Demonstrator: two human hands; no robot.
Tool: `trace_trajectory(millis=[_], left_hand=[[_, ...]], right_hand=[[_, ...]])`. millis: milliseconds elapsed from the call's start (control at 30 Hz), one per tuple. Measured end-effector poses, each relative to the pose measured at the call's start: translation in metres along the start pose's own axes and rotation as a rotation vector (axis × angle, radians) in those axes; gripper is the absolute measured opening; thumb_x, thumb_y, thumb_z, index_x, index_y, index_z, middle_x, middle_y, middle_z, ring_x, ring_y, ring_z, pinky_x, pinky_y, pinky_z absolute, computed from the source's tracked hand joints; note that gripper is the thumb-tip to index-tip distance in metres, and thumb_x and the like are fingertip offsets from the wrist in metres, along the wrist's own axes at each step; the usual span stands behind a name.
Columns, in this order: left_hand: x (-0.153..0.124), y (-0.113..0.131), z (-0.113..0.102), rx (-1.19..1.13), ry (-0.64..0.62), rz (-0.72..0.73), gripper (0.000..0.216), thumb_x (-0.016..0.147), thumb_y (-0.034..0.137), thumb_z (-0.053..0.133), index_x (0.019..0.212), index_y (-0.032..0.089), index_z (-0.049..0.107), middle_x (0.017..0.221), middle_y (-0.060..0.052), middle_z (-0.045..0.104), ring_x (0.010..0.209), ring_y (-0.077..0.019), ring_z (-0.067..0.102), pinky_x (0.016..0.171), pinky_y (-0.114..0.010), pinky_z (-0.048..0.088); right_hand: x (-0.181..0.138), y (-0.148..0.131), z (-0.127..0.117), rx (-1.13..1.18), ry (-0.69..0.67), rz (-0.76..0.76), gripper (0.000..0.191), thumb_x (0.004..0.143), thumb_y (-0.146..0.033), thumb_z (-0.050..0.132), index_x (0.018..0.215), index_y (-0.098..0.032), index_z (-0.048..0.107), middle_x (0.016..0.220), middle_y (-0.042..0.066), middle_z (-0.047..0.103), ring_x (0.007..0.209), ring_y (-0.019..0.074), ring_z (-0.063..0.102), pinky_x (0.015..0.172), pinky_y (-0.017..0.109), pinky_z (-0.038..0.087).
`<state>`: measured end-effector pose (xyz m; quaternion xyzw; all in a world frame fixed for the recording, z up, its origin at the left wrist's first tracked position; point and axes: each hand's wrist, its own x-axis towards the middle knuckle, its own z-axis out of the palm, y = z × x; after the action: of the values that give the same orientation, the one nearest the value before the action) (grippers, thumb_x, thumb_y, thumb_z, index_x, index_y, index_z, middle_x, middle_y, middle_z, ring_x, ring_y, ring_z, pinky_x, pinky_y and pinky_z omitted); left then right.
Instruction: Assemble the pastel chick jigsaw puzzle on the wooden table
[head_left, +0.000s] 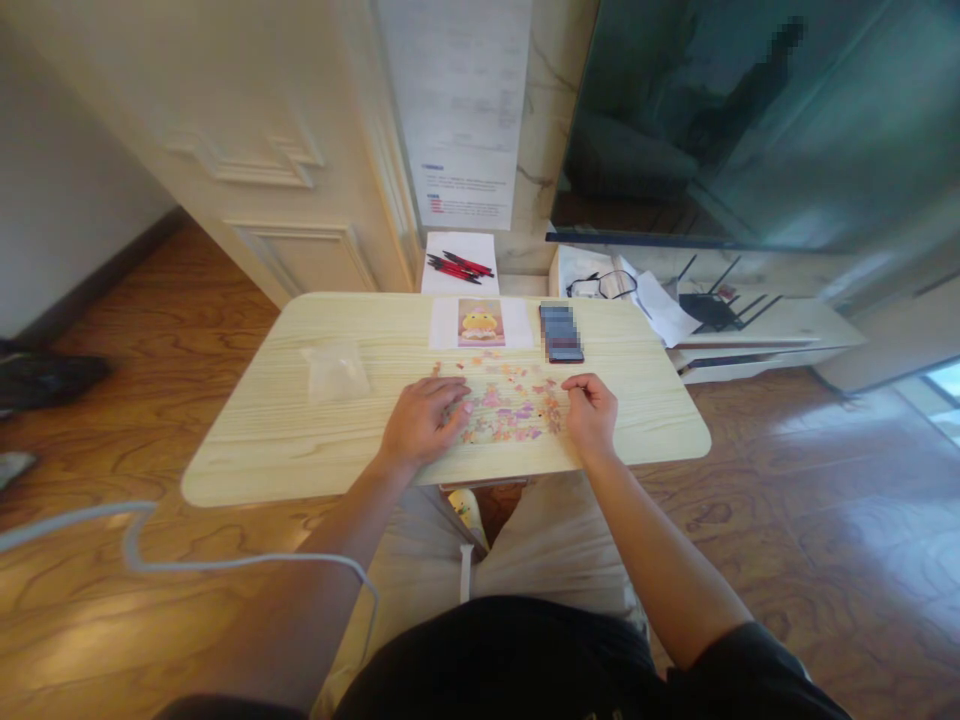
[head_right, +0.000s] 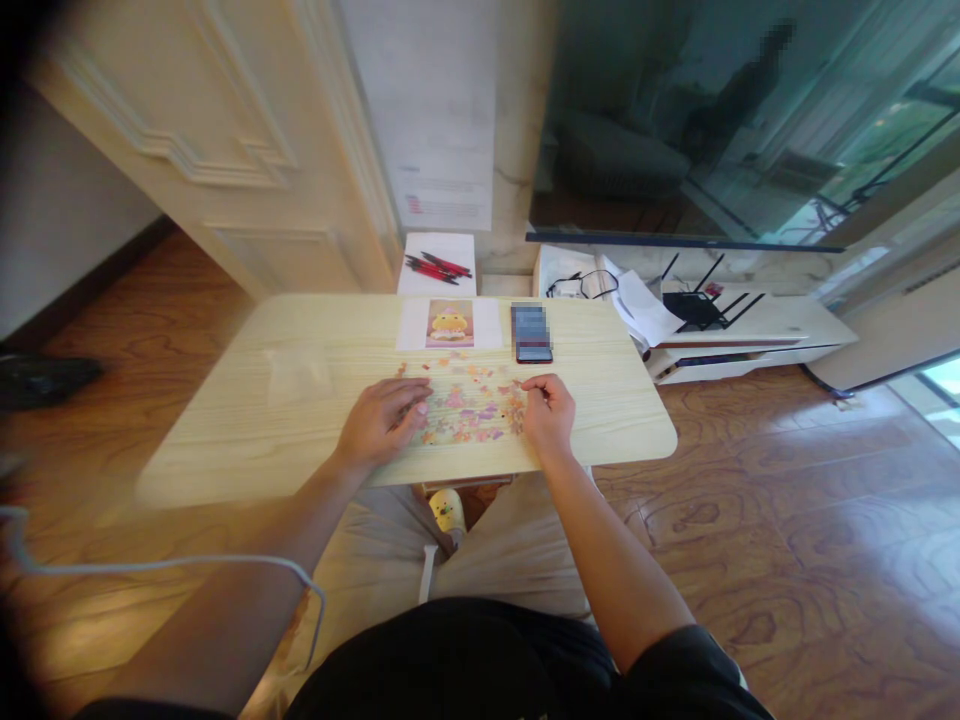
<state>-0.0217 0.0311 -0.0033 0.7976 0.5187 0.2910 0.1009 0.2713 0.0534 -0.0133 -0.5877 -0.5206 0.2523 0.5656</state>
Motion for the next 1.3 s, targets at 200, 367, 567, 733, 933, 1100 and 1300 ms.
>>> trace_trajectory(millis=[200,367,567,733,933,1100,1300], left_hand=[[0.0,0.0,0.0,-0.006,-0.001,-0.003,0.036,0.1,0.047,0.053,0.117,0.025,0.076,0.133,-0.007,0.074,0.125,-0.0275,0.066,0.108,-0.05,0.051],[0.0,0.001,0.0,-0.005,0.001,0.005,0.036,0.101,0.047,0.052,0.117,0.026,0.076,0.131,-0.007,0.075,0.125,-0.0272,0.067,0.108,-0.05,0.051],[0.0,0.002,-0.002,-0.015,0.009,-0.001,0.036,0.101,0.047,0.052,0.116,0.025,0.076,0.131,-0.007,0.075,0.124,-0.0271,0.067,0.107,-0.049,0.051],[0.0,0.001,-0.002,-0.037,0.011,-0.007,0.036,0.101,0.047,0.051,0.115,0.025,0.076,0.131,-0.007,0.075,0.124,-0.0274,0.067,0.108,-0.049,0.051],[0.0,0.001,-0.001,-0.062,0.023,-0.013,0.035,0.1,0.047,0.052,0.113,0.025,0.076,0.129,-0.006,0.075,0.124,-0.0277,0.067,0.109,-0.049,0.051],[-0.001,0.001,-0.001,-0.063,0.034,-0.003,0.035,0.101,0.046,0.052,0.113,0.023,0.076,0.129,-0.007,0.075,0.124,-0.0271,0.067,0.11,-0.048,0.05],[0.0,0.002,-0.002,-0.077,0.025,-0.004,0.034,0.101,0.045,0.052,0.114,0.024,0.075,0.13,-0.006,0.075,0.125,-0.0264,0.066,0.111,-0.047,0.049]], right_hand=[[0.0,0.0,0.0,0.005,0.005,0.005,0.019,0.08,-0.024,0.053,0.079,-0.022,0.072,0.076,0.001,0.072,0.07,0.0202,0.06,0.069,0.033,0.045],[-0.001,-0.002,0.0,-0.006,0.007,0.001,0.019,0.081,-0.024,0.052,0.08,-0.022,0.072,0.077,0.002,0.072,0.071,0.0204,0.061,0.069,0.033,0.046],[0.003,-0.006,-0.003,0.073,0.031,0.019,0.017,0.078,-0.026,0.055,0.077,-0.022,0.071,0.077,0.002,0.071,0.077,0.0209,0.062,0.074,0.033,0.048],[0.013,-0.008,0.002,0.242,0.02,0.117,0.013,0.074,-0.025,0.057,0.077,-0.023,0.07,0.074,0.0,0.066,0.074,0.0182,0.058,0.073,0.032,0.048],[0.027,-0.019,0.001,0.335,-0.08,0.111,0.013,0.073,-0.03,0.057,0.083,-0.024,0.064,0.082,0.004,0.068,0.078,0.0193,0.061,0.073,0.035,0.052],[0.031,-0.027,-0.029,0.301,-0.144,0.072,0.01,0.079,-0.029,0.06,0.085,-0.025,0.066,0.088,0.005,0.071,0.079,0.019,0.064,0.07,0.034,0.052],[0.022,-0.023,-0.07,-0.423,-0.521,-0.195,0.023,0.08,-0.021,0.073,0.102,-0.025,0.078,0.102,0.004,0.073,0.085,0.0205,0.063,0.082,0.039,0.052]])
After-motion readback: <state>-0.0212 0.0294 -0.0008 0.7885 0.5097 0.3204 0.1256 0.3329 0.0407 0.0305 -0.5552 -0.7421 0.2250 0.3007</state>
